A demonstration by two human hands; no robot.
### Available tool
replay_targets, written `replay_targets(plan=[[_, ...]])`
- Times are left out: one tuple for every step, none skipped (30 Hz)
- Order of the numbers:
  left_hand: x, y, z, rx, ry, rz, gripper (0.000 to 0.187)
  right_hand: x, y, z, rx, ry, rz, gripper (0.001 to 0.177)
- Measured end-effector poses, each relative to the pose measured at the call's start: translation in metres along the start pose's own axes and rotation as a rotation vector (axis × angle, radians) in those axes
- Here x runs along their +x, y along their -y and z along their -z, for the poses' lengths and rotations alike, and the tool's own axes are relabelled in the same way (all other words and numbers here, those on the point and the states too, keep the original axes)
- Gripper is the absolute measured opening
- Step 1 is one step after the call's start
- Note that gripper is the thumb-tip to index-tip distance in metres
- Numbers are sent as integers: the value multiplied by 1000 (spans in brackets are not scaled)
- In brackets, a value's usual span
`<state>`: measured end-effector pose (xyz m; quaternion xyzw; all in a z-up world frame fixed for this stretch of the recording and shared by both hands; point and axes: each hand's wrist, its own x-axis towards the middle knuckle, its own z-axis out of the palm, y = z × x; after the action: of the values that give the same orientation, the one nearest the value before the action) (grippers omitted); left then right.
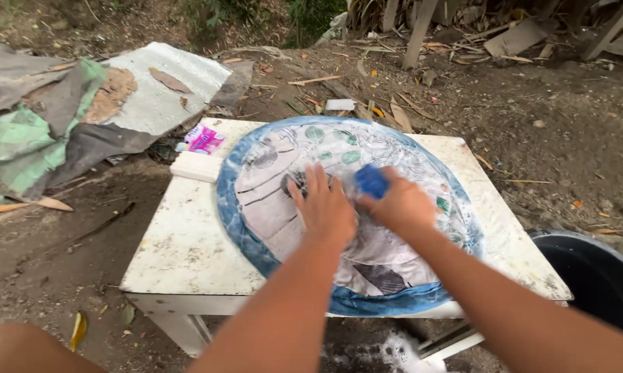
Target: Scrubbing a circular piece of cloth with a brush and soapy water on an outdoor table.
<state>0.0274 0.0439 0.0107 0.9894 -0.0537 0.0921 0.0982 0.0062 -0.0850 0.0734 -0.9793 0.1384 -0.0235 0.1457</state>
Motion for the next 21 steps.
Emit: replay_targets(plan=[[-4, -5, -3, -1, 1, 2, 57, 21, -29, -3, -2, 1, 1, 71], [-9, -9, -6, -56, -25, -5, 63, 42, -58, -5, 10, -65, -54, 74], [-14, -10, -8, -107, -52, -6, 69, 62, -83, -10, 25, -128, -103, 76], [-15, -10, -7, -104, -52, 2, 69, 70, -97, -4, 26, -124, -96, 76], [-14, -8, -4, -118, -46, -4, 69, 78, -109, 0, 34, -188, -226, 76], [-13, -6, -2, -132, -40, -11, 69, 87, -121, 4, 42, -249, -357, 76], [-14, -7, 4, -132, -41, -14, 69, 95, -112, -10, 44, -251, -359, 76], [-15, -10, 9, -89, -2, -9, 71, 103, -103, -23, 10, -224, -310, 77], [-17, -17, 12, -54, 38, -9, 73, 112, -100, -34, -32, -200, -266, 78], [-15, -19, 11, -62, 39, -17, 73, 98, -81, -34, -37, -205, -273, 78], [-15, -19, 11, -68, 42, -2, 73, 85, -60, -35, 30, -163, -232, 81], [-15, -19, 11, -74, 46, 12, 73, 70, -37, -37, 98, -120, -191, 83], [-17, -16, 10, -65, 49, 15, 73, 63, -34, -33, 104, -113, -191, 83], [-19, -13, 10, -77, 45, 2, 74, 54, -30, -28, 56, -78, -125, 82], [-19, -7, 11, -86, 35, -7, 74, 48, -22, -23, 11, -47, -54, 81], [-18, -4, 9, -75, 33, -2, 74, 61, -41, -20, 21, -43, -47, 81], [-16, -6, 7, -74, 37, -7, 75, 75, -63, -13, 17, -66, -123, 80], [-14, -8, 3, -72, 41, -13, 76, 90, -87, -8, 13, -88, -199, 79], [-16, -9, 4, -78, 44, -11, 76, 97, -101, -9, 7, -86, -199, 79], [-17, -11, 4, -81, 43, -12, 75, 104, -115, -10, 0, -139, -240, 79], [-14, -12, 6, -82, 34, -19, 75, 115, -128, -8, -2, -200, -283, 78]])
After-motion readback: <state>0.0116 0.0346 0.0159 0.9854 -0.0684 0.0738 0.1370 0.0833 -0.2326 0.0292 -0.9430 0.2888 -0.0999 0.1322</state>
